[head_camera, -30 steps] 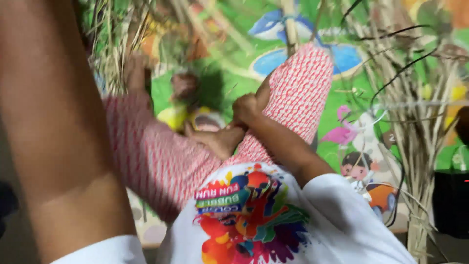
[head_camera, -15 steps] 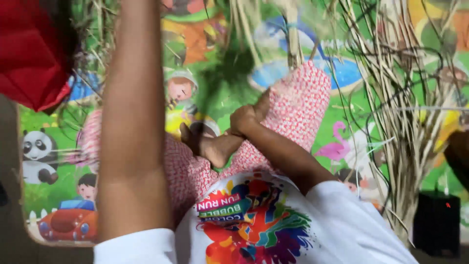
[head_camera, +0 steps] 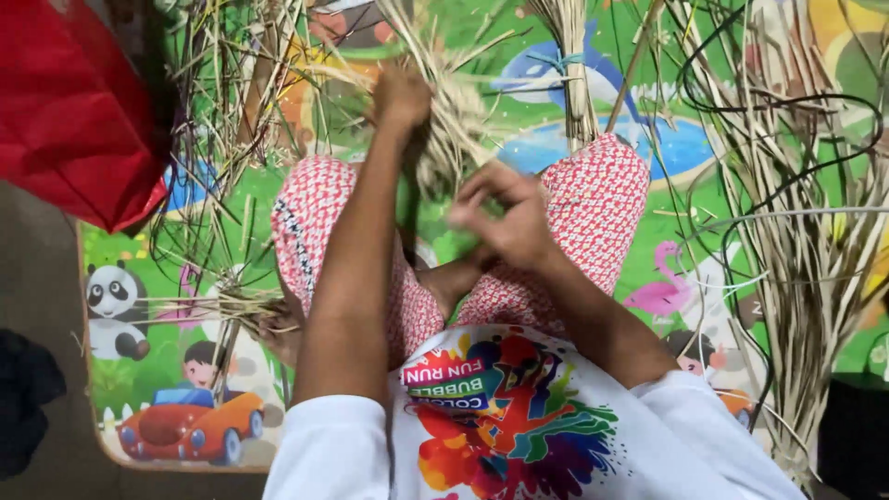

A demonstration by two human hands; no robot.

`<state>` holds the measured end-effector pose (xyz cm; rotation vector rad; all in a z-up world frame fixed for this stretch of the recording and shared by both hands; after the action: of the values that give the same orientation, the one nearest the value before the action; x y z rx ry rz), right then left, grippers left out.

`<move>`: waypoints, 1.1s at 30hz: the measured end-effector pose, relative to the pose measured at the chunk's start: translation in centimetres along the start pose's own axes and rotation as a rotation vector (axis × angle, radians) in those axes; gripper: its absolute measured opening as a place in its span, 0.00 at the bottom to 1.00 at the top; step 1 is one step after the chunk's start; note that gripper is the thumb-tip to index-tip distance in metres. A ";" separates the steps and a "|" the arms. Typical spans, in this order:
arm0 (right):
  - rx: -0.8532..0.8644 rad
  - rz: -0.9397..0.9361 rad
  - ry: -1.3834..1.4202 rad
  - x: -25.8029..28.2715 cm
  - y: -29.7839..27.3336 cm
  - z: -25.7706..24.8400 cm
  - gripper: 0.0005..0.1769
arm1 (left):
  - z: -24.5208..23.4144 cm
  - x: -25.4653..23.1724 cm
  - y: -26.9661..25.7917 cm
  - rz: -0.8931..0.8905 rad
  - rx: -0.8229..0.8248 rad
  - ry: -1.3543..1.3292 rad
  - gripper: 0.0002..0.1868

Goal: A person is weaving dried leaves together to create a bundle or craft item while sitting on the floor.

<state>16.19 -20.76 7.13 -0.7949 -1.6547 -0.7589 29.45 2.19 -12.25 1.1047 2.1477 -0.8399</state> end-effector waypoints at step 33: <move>0.252 0.558 -1.282 -18.4 5.4 2.8 0.62 | -21.8 42.5 -25.6 -0.714 -0.478 -0.779 0.34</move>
<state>22.39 -17.60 -10.95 -1.6274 -2.3372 0.5106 -17.58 27.19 -22.31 -0.2534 1.8605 -0.7921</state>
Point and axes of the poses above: each hand's wrist, its own y-axis towards the middle knuckle, its own z-axis out of the palm, x = y × z, the point moved 8 cm from there along y, towards the middle knuckle, and after that the axes turned 10 degrees about -y, right-handed, at the moved point
